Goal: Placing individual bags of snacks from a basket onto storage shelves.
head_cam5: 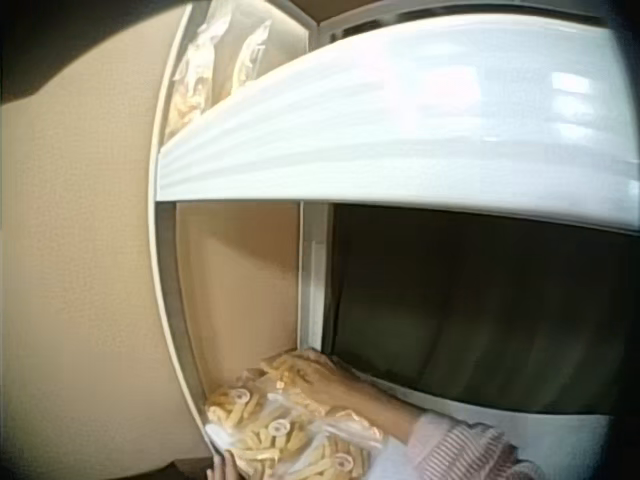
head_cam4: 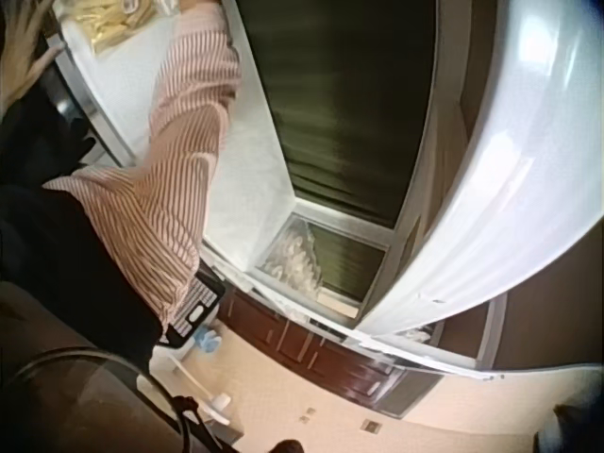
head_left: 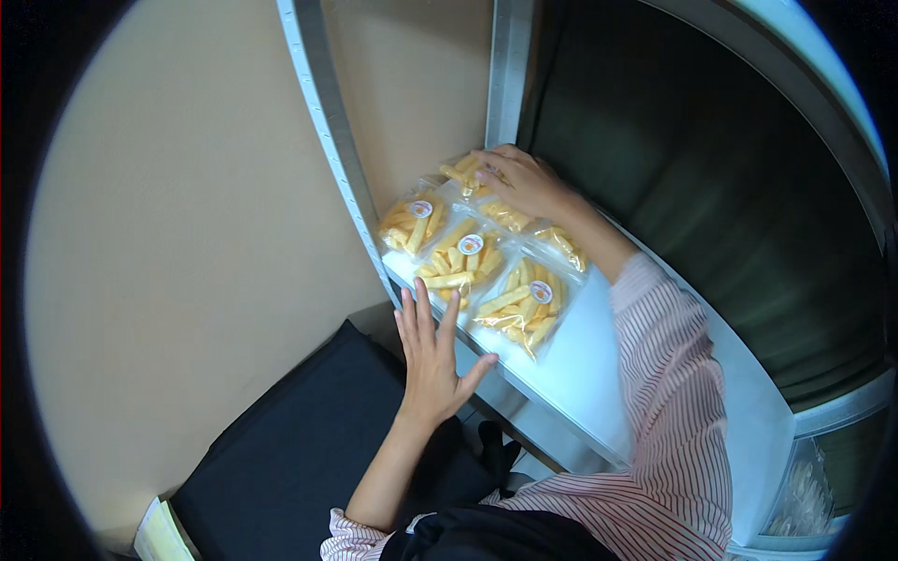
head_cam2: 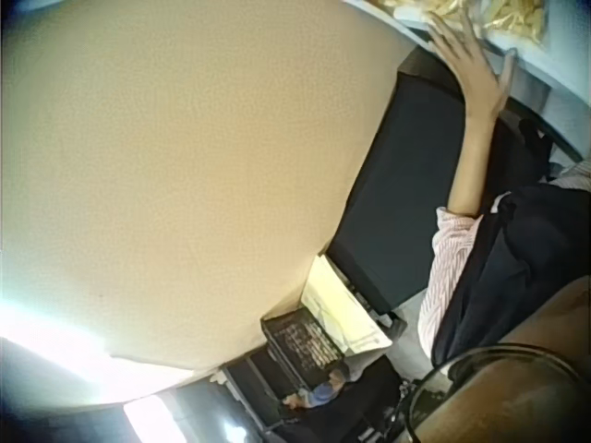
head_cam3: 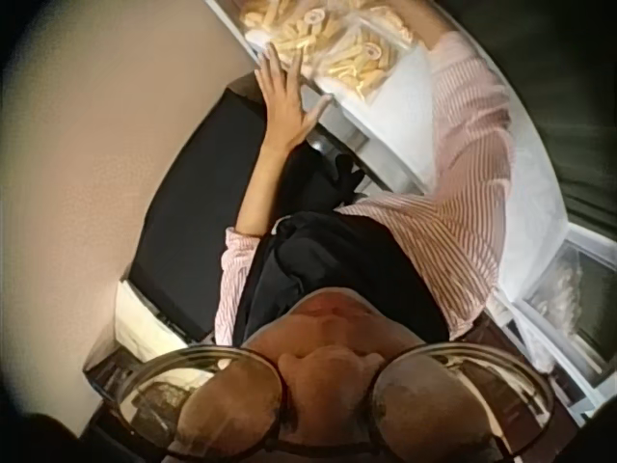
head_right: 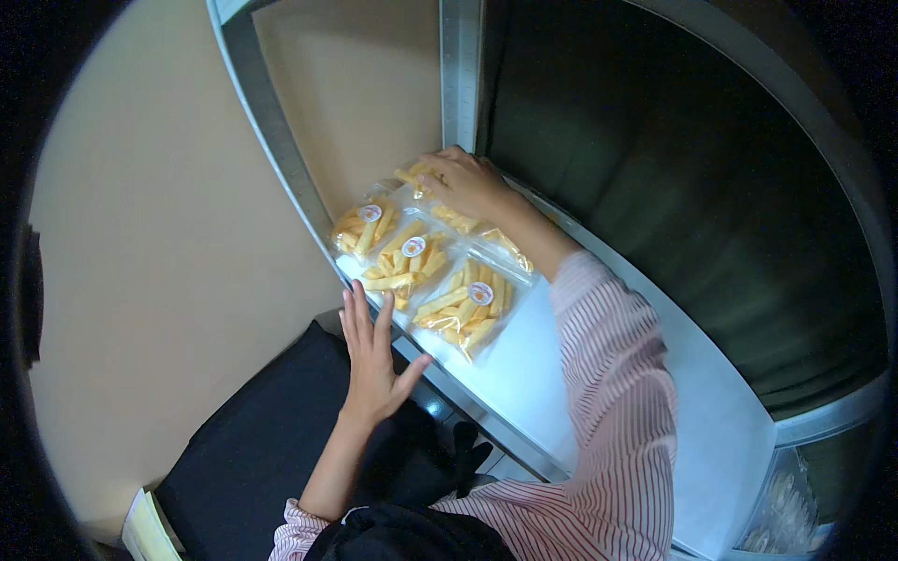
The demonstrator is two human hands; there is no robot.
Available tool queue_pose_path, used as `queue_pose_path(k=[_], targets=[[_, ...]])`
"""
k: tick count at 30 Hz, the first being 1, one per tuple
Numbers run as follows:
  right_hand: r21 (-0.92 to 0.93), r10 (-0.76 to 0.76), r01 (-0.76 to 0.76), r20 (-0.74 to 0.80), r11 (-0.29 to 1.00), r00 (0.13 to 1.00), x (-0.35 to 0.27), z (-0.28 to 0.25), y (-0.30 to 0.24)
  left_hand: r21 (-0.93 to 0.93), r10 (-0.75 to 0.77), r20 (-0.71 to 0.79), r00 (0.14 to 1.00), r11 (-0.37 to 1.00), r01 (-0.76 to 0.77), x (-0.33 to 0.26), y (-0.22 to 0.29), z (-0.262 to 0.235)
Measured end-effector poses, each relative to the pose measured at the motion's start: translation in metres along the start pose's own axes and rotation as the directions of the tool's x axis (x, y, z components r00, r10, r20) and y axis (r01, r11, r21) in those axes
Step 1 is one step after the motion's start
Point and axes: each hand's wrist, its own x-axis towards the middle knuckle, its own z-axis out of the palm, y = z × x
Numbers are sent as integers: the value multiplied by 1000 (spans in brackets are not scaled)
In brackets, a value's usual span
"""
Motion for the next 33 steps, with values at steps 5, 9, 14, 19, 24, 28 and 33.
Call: queue_pose_path(k=[5,9,14,19,24,28,33], targets=[[-116,273,-263,80,958,959,46,26,21,-32,79,-177,981,996,-86,74,-22,-21],[-133,272,-248,211,960,939,54,27,5,209,37,-27,999,977,-31,100,-38,-12],[-140,239,-215,188,967,953,50,26,19,230,3,110,994,973,-29,102,-48,-3],[-121,152,-127,229,985,962,48,25,18,178,28,174,984,982,-59,101,-51,-9],[-75,166,-152,234,985,958,46,25,15,129,28,166,986,990,-50,102,-57,-11],[-101,156,-136,228,986,961,47,26,24,135,43,156,987,989,-64,100,-59,-11],[-142,162,-135,200,981,966,46,29,25,93,46,156,987,994,-61,100,-59,-14]])
